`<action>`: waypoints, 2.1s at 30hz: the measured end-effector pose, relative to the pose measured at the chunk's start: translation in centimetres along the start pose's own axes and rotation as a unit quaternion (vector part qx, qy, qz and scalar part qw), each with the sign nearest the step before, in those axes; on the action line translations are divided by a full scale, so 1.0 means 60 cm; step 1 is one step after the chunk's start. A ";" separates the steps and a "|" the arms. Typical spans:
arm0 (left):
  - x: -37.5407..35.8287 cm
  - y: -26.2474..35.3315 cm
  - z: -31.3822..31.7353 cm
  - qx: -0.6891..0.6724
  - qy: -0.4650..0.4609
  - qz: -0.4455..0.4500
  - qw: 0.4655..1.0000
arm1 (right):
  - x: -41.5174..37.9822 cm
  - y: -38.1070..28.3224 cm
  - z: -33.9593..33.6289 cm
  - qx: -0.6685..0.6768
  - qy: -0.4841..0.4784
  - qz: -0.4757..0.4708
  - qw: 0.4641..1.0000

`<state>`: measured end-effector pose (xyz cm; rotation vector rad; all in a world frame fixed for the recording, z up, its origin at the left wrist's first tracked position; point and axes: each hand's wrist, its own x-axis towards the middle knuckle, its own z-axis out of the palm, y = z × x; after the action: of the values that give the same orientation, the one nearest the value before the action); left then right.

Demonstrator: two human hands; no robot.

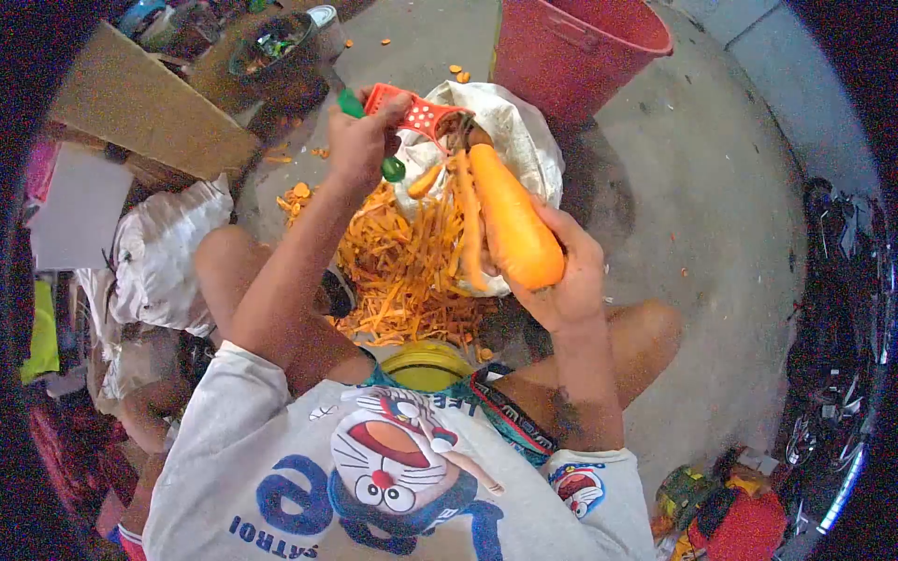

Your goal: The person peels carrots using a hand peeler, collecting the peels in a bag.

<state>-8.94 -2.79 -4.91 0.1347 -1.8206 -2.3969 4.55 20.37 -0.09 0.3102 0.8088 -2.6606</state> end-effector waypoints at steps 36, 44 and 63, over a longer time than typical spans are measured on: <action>-0.027 0.026 0.004 0.048 -0.024 0.058 0.997 | 0.005 -0.012 -0.005 0.010 -0.164 0.044 0.985; -0.060 0.046 0.024 0.061 -0.121 0.077 0.988 | -0.004 0.001 0.002 -0.095 0.008 0.012 0.995; -0.093 0.055 0.041 0.022 -0.111 0.058 0.992 | 0.002 -0.010 0.007 -0.090 -0.001 -0.004 0.996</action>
<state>-3.63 -0.46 -1.13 -0.2353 -1.9140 -2.3730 4.18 20.56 0.48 0.2583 1.0425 -2.5722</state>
